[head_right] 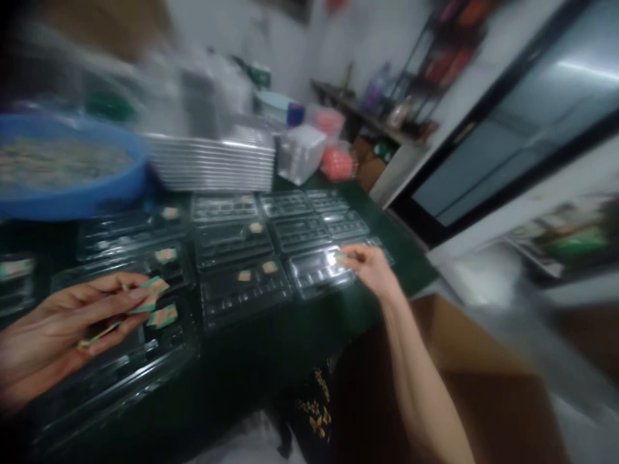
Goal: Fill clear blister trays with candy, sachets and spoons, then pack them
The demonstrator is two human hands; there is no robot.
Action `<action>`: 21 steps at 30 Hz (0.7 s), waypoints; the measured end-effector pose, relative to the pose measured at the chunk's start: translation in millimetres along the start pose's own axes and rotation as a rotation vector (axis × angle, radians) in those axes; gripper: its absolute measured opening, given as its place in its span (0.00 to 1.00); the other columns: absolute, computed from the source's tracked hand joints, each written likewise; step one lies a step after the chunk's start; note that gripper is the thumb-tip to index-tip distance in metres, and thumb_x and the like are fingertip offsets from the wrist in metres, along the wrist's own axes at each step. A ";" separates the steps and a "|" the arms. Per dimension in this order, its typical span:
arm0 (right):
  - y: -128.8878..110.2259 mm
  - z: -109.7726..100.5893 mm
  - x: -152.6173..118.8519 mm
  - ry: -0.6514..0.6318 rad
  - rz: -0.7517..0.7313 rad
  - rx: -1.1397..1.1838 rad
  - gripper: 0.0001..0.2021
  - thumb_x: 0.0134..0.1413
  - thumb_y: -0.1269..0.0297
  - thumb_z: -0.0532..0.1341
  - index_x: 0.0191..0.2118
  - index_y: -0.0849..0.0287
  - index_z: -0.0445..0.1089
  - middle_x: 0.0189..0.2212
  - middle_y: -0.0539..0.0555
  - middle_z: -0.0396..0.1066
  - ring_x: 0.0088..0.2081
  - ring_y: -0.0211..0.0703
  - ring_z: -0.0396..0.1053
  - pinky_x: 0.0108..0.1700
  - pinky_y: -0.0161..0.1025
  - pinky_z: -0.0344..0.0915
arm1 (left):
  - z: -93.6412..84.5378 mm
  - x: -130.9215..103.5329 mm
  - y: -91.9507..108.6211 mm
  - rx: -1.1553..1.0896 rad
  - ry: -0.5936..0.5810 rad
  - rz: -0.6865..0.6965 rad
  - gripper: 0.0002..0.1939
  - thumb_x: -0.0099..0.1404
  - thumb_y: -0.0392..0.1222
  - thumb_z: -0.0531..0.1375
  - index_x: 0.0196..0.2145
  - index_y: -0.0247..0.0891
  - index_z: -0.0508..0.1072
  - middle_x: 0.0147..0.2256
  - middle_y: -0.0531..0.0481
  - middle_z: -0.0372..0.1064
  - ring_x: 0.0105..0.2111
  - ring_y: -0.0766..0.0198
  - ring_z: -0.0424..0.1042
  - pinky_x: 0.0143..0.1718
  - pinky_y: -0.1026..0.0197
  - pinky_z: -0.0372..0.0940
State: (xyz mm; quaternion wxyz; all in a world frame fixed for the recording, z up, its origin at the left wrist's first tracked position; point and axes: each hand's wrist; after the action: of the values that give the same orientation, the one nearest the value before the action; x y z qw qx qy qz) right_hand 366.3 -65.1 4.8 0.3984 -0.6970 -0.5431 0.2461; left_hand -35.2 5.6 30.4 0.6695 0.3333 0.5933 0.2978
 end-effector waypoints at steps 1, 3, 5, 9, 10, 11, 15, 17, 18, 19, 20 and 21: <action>5.8 -3.3 1.1 -0.016 -0.021 -0.135 0.12 0.44 0.60 0.63 0.35 0.60 0.73 0.24 0.49 0.69 0.25 0.36 0.65 0.28 0.34 0.60 | 1.0 2.4 -1.0 0.012 -0.012 -0.002 0.28 0.31 0.47 0.73 0.33 0.41 0.72 0.36 0.52 0.70 0.32 0.64 0.72 0.27 0.73 0.68; 16.3 -9.3 4.8 -0.045 -0.045 -0.386 0.09 0.47 0.64 0.60 0.34 0.60 0.73 0.26 0.51 0.71 0.27 0.38 0.67 0.31 0.35 0.61 | 3.8 5.6 -3.1 0.030 -0.036 -0.012 0.30 0.29 0.48 0.73 0.34 0.42 0.72 0.36 0.52 0.71 0.34 0.63 0.72 0.28 0.73 0.68; 24.3 -15.7 9.5 -0.043 -0.054 -0.549 0.08 0.46 0.70 0.58 0.33 0.59 0.73 0.28 0.52 0.72 0.29 0.40 0.67 0.33 0.36 0.61 | 7.2 6.3 -4.5 0.050 -0.036 -0.030 0.31 0.27 0.49 0.73 0.34 0.43 0.73 0.36 0.52 0.71 0.34 0.63 0.72 0.28 0.74 0.68; 30.0 -28.7 19.7 -0.018 -0.086 -0.655 0.11 0.45 0.74 0.57 0.35 0.58 0.73 0.33 0.55 0.73 0.33 0.43 0.67 0.36 0.38 0.61 | 12.9 4.3 -6.8 0.062 -0.016 -0.052 0.32 0.25 0.50 0.73 0.33 0.44 0.73 0.36 0.52 0.72 0.34 0.64 0.71 0.28 0.74 0.67; 29.5 -30.1 22.5 -0.032 -0.104 -0.668 0.11 0.45 0.73 0.56 0.35 0.58 0.73 0.34 0.55 0.73 0.34 0.43 0.68 0.37 0.37 0.61 | 14.1 3.8 -7.6 0.059 -0.017 -0.048 0.32 0.25 0.50 0.73 0.33 0.44 0.73 0.36 0.52 0.72 0.33 0.65 0.71 0.28 0.74 0.67; 28.4 -30.2 25.6 -0.053 -0.124 -0.677 0.12 0.45 0.73 0.56 0.36 0.58 0.73 0.35 0.54 0.73 0.34 0.42 0.68 0.37 0.36 0.60 | 15.3 3.3 -8.3 0.058 -0.021 -0.043 0.31 0.26 0.50 0.73 0.33 0.43 0.73 0.35 0.52 0.72 0.31 0.66 0.71 0.27 0.74 0.67; 20.8 -17.6 41.8 -0.180 -0.206 -0.699 0.12 0.45 0.74 0.56 0.36 0.56 0.73 0.36 0.51 0.73 0.36 0.41 0.68 0.38 0.33 0.59 | 21.6 -0.7 -9.9 0.072 -0.099 -0.022 0.24 0.38 0.46 0.72 0.35 0.43 0.73 0.33 0.55 0.71 0.26 0.72 0.68 0.26 0.75 0.66; 16.3 -8.1 51.7 -0.240 -0.230 -0.717 0.12 0.44 0.75 0.56 0.34 0.57 0.73 0.35 0.52 0.73 0.36 0.41 0.68 0.38 0.33 0.59 | 25.3 -4.1 -10.0 0.074 -0.117 -0.046 0.21 0.41 0.45 0.71 0.35 0.44 0.72 0.33 0.56 0.71 0.29 0.72 0.69 0.30 0.76 0.65; 13.9 -3.8 56.6 -0.268 -0.238 -0.726 0.12 0.43 0.76 0.56 0.34 0.57 0.74 0.35 0.52 0.73 0.36 0.42 0.68 0.37 0.33 0.58 | 26.9 -5.9 -10.1 0.074 -0.115 -0.059 0.21 0.42 0.45 0.71 0.35 0.44 0.72 0.34 0.56 0.71 0.32 0.71 0.70 0.31 0.76 0.65; 11.4 -0.2 61.1 -0.294 -0.243 -0.733 0.13 0.42 0.77 0.56 0.33 0.58 0.74 0.34 0.53 0.73 0.36 0.42 0.68 0.36 0.33 0.58 | 28.3 -7.5 -10.4 0.075 -0.107 -0.073 0.21 0.41 0.45 0.71 0.35 0.44 0.72 0.34 0.56 0.71 0.34 0.70 0.70 0.32 0.75 0.65; 8.9 2.8 65.1 -0.321 -0.247 -0.736 0.13 0.40 0.78 0.56 0.32 0.58 0.74 0.33 0.53 0.73 0.35 0.42 0.68 0.36 0.33 0.58 | 29.4 -8.8 -10.8 0.077 -0.098 -0.084 0.22 0.41 0.46 0.71 0.35 0.45 0.72 0.36 0.55 0.72 0.36 0.69 0.70 0.33 0.75 0.65; 6.6 5.1 68.3 -0.348 -0.251 -0.735 0.14 0.39 0.80 0.55 0.31 0.59 0.73 0.32 0.53 0.72 0.34 0.41 0.67 0.36 0.33 0.58 | 30.1 -9.8 -11.3 0.081 -0.090 -0.094 0.22 0.41 0.47 0.71 0.35 0.45 0.71 0.37 0.55 0.71 0.37 0.69 0.69 0.33 0.75 0.65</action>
State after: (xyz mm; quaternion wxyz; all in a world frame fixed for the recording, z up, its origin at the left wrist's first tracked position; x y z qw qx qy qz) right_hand 385.7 0.8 2.6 0.0527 -0.6691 -0.7346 0.0998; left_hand -6.5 -11.7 29.5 0.6948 0.3450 0.5890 0.2266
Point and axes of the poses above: each hand's wrist, its own x-axis towards the middle knuckle, its own z-axis out of the palm, y = z × x
